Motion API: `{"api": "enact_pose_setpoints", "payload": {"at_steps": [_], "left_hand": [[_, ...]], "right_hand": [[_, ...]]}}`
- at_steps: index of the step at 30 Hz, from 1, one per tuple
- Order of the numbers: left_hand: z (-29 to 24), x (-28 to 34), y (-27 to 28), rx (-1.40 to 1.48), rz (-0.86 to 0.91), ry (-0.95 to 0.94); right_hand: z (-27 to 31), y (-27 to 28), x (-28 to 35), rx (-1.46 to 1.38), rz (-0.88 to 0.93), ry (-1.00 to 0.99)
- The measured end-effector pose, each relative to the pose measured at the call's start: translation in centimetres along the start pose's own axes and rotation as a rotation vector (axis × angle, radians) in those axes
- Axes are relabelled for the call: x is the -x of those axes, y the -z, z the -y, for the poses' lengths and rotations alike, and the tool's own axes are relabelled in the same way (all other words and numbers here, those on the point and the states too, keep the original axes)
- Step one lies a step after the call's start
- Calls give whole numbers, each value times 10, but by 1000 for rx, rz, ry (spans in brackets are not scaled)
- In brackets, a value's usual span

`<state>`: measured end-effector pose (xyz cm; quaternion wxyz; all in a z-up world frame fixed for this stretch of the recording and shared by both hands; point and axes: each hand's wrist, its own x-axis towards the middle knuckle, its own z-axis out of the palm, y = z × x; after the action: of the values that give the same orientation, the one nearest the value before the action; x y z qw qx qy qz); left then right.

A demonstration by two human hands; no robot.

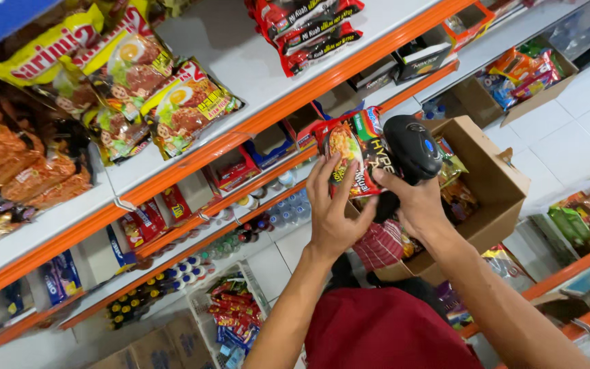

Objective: The person scans barcodes on individual noodle packets using a handheld scanner and places the scanned items into a cardboard box.

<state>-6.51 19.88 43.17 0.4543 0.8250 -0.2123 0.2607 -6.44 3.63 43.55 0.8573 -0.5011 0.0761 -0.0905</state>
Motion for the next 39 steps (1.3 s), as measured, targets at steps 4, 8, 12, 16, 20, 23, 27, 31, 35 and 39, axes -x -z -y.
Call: {"api": "enact_pose_setpoints", "payload": {"at_steps": [4,8,12,16,20,23,27,31,35,39], "left_hand": [[15,-26,28,348,-31,91],[53,-60,42,1031,119,455],[75,-78,37,985,147,488],[75,-103,26,632,-196,422],[67,-137,17,691,-451,375],[59,-159,15,667,-417,290],[50,-177,27,493,-300,216],[61,-196,38,177,-224,25],[74,-213,48,-131,-224,-70],[90,-240,54,-52,-139,-166]], "right_hand": [[7,7,-20,18,-17,-16],[23,11,-40,96,105,-191],[37,-19,-56,1,119,-153],[43,-43,-78,124,-32,243],[53,-56,-89,304,121,434],[57,-74,-104,461,93,457],[76,-95,-136,720,55,565],[86,-103,-164,708,30,668],[88,-107,-183,701,59,665],[87,-116,-192,729,75,680]]}}
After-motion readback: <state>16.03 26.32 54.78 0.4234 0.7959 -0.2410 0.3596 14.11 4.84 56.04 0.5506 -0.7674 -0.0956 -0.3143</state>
